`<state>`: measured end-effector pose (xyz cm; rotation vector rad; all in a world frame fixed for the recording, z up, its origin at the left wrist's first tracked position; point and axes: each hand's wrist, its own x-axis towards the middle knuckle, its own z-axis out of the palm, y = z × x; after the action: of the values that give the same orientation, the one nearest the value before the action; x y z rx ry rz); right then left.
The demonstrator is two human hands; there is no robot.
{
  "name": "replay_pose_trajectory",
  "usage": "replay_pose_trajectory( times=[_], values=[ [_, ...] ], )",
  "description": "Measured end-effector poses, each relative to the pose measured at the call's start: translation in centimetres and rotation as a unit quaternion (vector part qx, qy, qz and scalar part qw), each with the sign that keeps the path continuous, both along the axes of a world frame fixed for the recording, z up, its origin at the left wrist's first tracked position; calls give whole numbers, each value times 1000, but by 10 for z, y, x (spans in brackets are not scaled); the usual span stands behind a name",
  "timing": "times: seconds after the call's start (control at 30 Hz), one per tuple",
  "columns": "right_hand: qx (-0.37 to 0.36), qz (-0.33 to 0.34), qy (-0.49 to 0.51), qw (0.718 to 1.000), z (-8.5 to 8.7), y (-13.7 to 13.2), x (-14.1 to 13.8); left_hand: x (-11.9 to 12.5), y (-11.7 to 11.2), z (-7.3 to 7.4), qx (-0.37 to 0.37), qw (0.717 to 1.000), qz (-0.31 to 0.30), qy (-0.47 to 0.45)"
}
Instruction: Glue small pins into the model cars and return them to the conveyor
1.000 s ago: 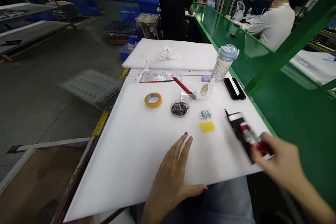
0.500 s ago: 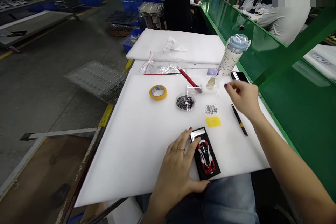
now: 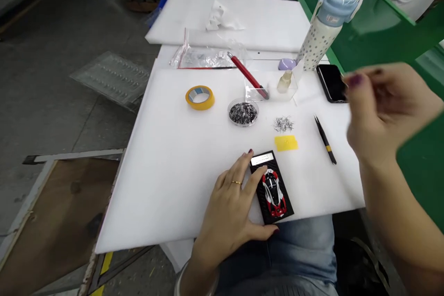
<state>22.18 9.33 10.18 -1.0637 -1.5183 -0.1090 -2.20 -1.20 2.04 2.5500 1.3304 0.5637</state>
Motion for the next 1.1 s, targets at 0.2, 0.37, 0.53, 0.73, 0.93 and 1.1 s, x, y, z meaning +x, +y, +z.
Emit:
replay_pose_trajectory(
  times=[0.2, 0.37, 0.53, 0.73, 0.93, 1.1],
  values=[
    [-321, 90, 360, 871, -61, -82, -18, 1, 1, 1, -23, 1000, -13, 17],
    [-367, 75, 341, 862, -79, -93, -23, 0, 1, -1, -20, 1000, -11, 16],
    [-373, 80, 322, 866, -81, -94, -22, 0, 1, -1, -20, 1000, -11, 17],
    [-377, 77, 307, 871, -83, -94, -22, -1, 1, 1, -31, 999, -13, 18],
    [-366, 60, 322, 871, -76, -94, -24, -2, 1, 1, -40, 999, -15, 15],
    [-205, 39, 259, 943, -44, -62, -10, 0, 1, 1, -33, 999, -18, 15]
  ],
)
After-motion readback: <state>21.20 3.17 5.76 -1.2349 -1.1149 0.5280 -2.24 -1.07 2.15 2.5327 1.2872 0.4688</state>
